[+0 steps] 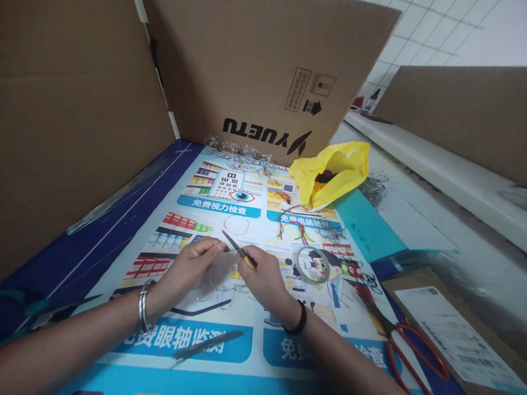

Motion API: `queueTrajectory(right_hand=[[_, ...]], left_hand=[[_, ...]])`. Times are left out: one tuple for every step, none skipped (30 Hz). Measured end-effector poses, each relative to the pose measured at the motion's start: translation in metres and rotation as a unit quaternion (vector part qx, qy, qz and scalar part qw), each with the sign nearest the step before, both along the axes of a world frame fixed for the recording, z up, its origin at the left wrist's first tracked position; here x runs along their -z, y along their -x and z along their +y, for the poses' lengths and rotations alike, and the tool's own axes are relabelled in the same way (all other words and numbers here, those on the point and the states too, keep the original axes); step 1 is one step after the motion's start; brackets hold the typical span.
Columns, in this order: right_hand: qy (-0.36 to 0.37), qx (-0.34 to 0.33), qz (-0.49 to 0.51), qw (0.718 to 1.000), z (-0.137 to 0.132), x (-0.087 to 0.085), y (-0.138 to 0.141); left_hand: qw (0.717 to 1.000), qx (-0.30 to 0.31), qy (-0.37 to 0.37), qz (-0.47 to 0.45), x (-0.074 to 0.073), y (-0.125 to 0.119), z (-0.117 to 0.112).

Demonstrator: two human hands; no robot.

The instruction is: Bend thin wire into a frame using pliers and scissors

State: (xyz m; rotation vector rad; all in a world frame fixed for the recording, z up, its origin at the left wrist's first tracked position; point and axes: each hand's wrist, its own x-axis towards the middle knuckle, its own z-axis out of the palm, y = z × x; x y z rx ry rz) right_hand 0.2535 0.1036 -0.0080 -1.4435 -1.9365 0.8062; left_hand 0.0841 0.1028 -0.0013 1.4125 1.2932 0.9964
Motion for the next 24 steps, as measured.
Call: queueTrajectory(right_hand=[[0.001, 0.009, 0.009, 1.0, 0.0, 0.0, 0.0], [-0.001, 0.016, 0.013, 1.0, -0.001, 0.0, 0.0], [-0.004, 0.019, 0.012, 1.0, -0.001, 0.0, 0.0], [-0.009, 0.017, 0.007, 1.0, -0.001, 0.0, 0.0], [-0.013, 0.012, 0.002, 1.0, -0.001, 0.0, 0.0], [-0.018, 0.005, -0.002, 1.0, -0.002, 0.0, 0.0], [-0.021, -0.001, -0.005, 1.0, -0.001, 0.0, 0.0], [-0.023, -0.004, -0.005, 1.0, -0.001, 0.0, 0.0], [-0.023, -0.005, -0.003, 1.0, -0.001, 0.0, 0.0], [-0.023, -0.003, -0.002, 1.0, -0.001, 0.0, 0.0], [-0.022, -0.001, -0.001, 1.0, 0.0, 0.001, 0.0], [-0.022, 0.003, -0.001, 1.0, 0.0, 0.001, 0.0], [-0.022, 0.005, -0.001, 1.0, 0.001, 0.001, 0.0], [-0.022, 0.007, -0.002, 1.0, 0.001, 0.002, 0.0], [-0.022, 0.008, -0.002, 1.0, 0.001, 0.002, 0.0], [-0.022, 0.008, -0.001, 1.0, 0.001, 0.003, 0.0], [-0.022, 0.005, 0.001, 1.0, 0.001, 0.003, -0.001], [-0.024, 0.0, 0.003, 1.0, 0.001, 0.003, -0.001], [-0.026, -0.004, 0.006, 1.0, 0.0, 0.004, -0.001], [-0.029, -0.007, 0.008, 1.0, 0.0, 0.004, -0.002], [-0.032, -0.008, 0.008, 0.999, 0.0, 0.004, -0.002], [-0.035, -0.007, 0.007, 0.999, 0.0, 0.004, -0.002], [-0.036, -0.004, 0.007, 0.999, -0.001, 0.004, -0.002], [-0.037, -0.002, 0.006, 0.999, -0.001, 0.004, -0.002]], left_hand=[[1.0, 0.0, -0.005, 0.008, -0.001, 0.0, 0.001], [1.0, -0.001, -0.009, 0.015, -0.001, -0.001, 0.001], [1.0, -0.003, -0.014, 0.02, -0.001, -0.001, 0.002], [1.0, -0.007, -0.018, 0.024, -0.001, -0.001, 0.002], [0.999, -0.012, -0.02, 0.026, 0.0, -0.001, 0.002], [0.999, -0.013, -0.02, 0.028, 0.001, -0.002, 0.003], [0.999, -0.012, -0.018, 0.027, 0.002, -0.002, 0.003], [1.0, -0.008, -0.015, 0.024, 0.004, -0.003, 0.003], [1.0, 0.001, -0.012, 0.019, 0.005, -0.003, 0.003], [1.0, 0.011, -0.01, 0.012, 0.007, -0.004, 0.003], [1.0, 0.021, -0.009, 0.004, 0.008, -0.005, 0.004], [0.999, 0.032, -0.008, -0.003, 0.009, -0.005, 0.004], [0.999, 0.038, -0.007, -0.007, 0.01, -0.006, 0.005], [0.999, 0.042, -0.004, -0.009, 0.01, -0.006, 0.006], [0.999, 0.043, -0.002, -0.01, 0.011, -0.006, 0.007], [0.999, 0.041, 0.001, -0.012, 0.011, -0.007, 0.008], [0.999, 0.038, 0.003, -0.013, 0.011, -0.007, 0.009], [0.999, 0.035, 0.005, -0.015, 0.011, -0.007, 0.01], [0.999, 0.032, 0.008, -0.018, 0.01, -0.008, 0.011], [0.999, 0.028, 0.01, -0.018, 0.01, -0.008, 0.012], [1.0, 0.022, 0.01, -0.017, 0.009, -0.008, 0.012], [1.0, 0.016, 0.009, -0.013, 0.009, -0.009, 0.013], [1.0, 0.009, 0.007, -0.007, 0.008, -0.01, 0.013], [1.0, 0.004, 0.004, 0.001, 0.008, -0.01, 0.013]])
